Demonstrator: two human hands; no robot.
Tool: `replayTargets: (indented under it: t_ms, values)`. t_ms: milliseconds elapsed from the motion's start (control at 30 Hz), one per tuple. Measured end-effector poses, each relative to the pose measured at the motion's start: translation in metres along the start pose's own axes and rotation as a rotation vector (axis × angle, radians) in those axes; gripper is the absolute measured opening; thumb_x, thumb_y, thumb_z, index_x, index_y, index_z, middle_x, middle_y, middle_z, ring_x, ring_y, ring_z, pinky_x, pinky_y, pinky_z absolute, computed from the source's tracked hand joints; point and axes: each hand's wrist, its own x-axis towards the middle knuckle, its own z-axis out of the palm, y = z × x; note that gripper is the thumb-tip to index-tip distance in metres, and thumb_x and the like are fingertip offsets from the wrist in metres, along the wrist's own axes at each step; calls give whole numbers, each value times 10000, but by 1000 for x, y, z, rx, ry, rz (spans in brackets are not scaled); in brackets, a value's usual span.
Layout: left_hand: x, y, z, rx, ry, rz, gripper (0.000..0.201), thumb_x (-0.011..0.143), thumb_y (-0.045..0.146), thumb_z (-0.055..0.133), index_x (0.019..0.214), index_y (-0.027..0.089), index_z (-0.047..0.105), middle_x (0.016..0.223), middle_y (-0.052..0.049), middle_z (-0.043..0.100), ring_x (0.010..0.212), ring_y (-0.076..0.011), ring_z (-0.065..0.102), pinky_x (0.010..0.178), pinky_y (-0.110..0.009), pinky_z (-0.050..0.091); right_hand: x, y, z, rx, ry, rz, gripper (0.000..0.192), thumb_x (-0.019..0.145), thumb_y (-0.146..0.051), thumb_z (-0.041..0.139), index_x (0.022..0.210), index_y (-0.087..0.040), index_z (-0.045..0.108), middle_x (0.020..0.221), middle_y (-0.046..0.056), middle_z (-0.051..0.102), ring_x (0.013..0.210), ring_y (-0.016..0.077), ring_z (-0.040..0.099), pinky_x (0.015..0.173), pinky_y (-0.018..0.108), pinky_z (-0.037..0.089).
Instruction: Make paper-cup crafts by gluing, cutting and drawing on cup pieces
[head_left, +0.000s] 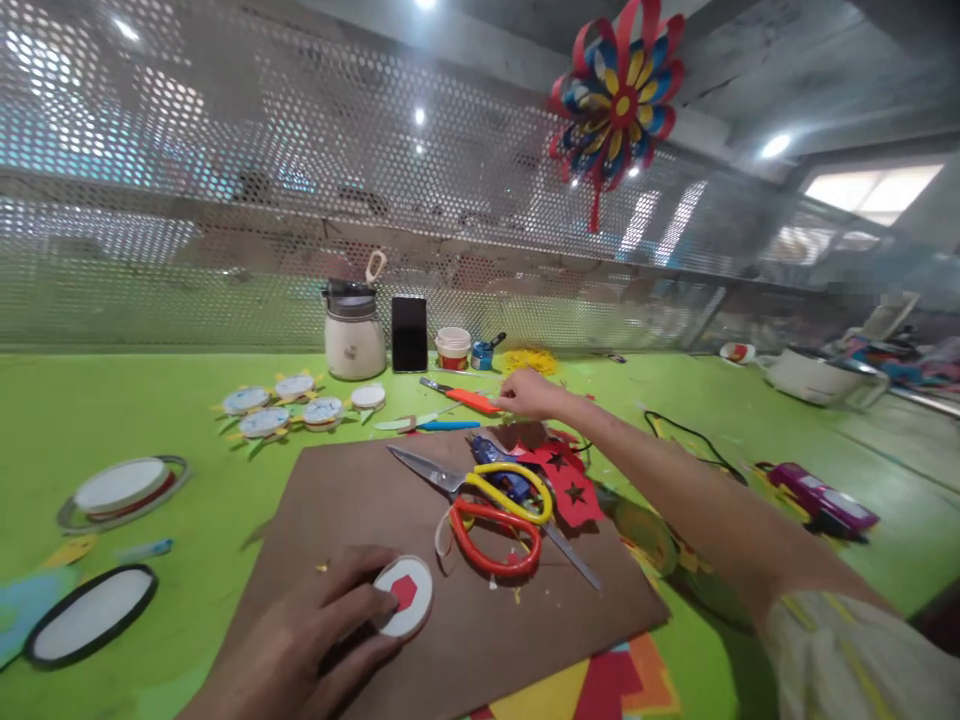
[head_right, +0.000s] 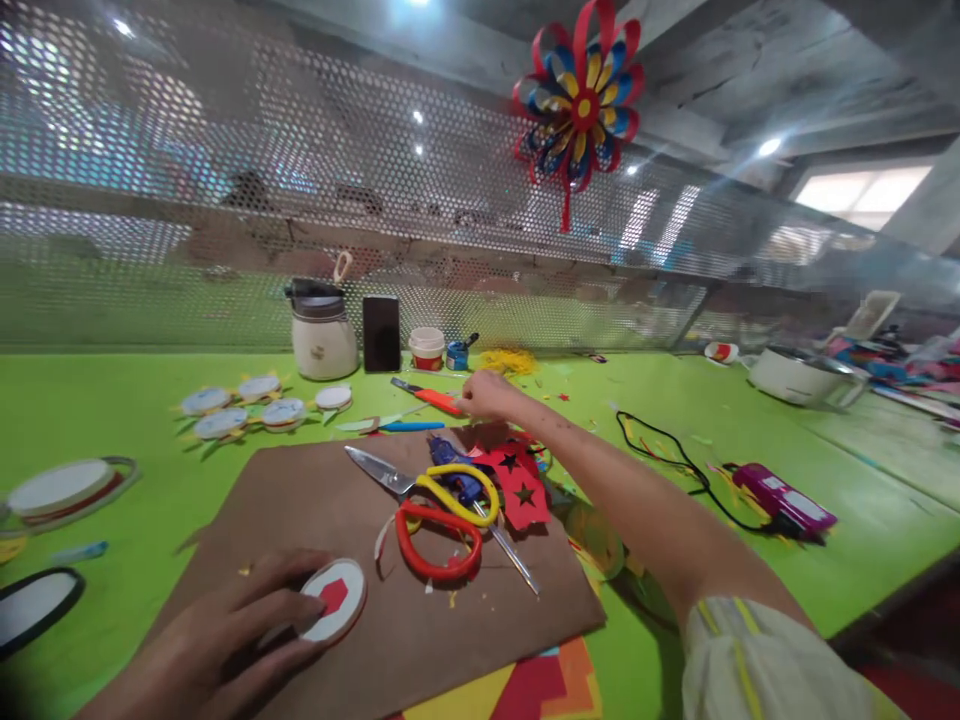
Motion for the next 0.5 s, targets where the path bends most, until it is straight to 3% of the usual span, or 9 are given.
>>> replayTargets:
  t_ms: [100,133,267,333,500]
  values:
    - [1,2,-4,27,-25,24,205,938,456,598,1004,334,748,1223,-33,739,990,-191,742,824,-187,569,-37,-19,-6,-6,60,-72,423,991,-405,547,689,-137,675,726,48,663,694,171,605,640,299,448]
    - [1,3,-5,33,-27,25,201,940,447,597,1000,329,748,1223,-35,739,995,-192,741,826,-188,570,-54,-24,-7,-6,83,-96,428,983,-410,553,656,-154,658,712,51,657,689,173,589,628,300,418]
    - [3,9,-8,27,-41,8,186,948,416,587,983,317,740,1225,-35,735,1011,-191,733,833,-194,571,-122,-31,6,-19,122,-160,276,984,-330,533,799,-185,679,880,104,699,805,223,611,695,338,434]
    - [3,12,-8,13,-44,-13,188,952,408,579,964,307,738,1238,-40,729,1016,-198,730,837,-212,575,-146,-30,20,-99,194,-153,275,982,-328,524,784,-205,671,815,102,682,773,247,614,690,366,450]
    - [2,12,-4,-20,-14,-50,193,948,399,583,960,294,744,1240,-66,726,1029,-223,723,858,-261,574,-160,-25,36,-138,302,-82,254,981,-284,501,815,-200,674,866,119,679,786,256,630,707,385,485]
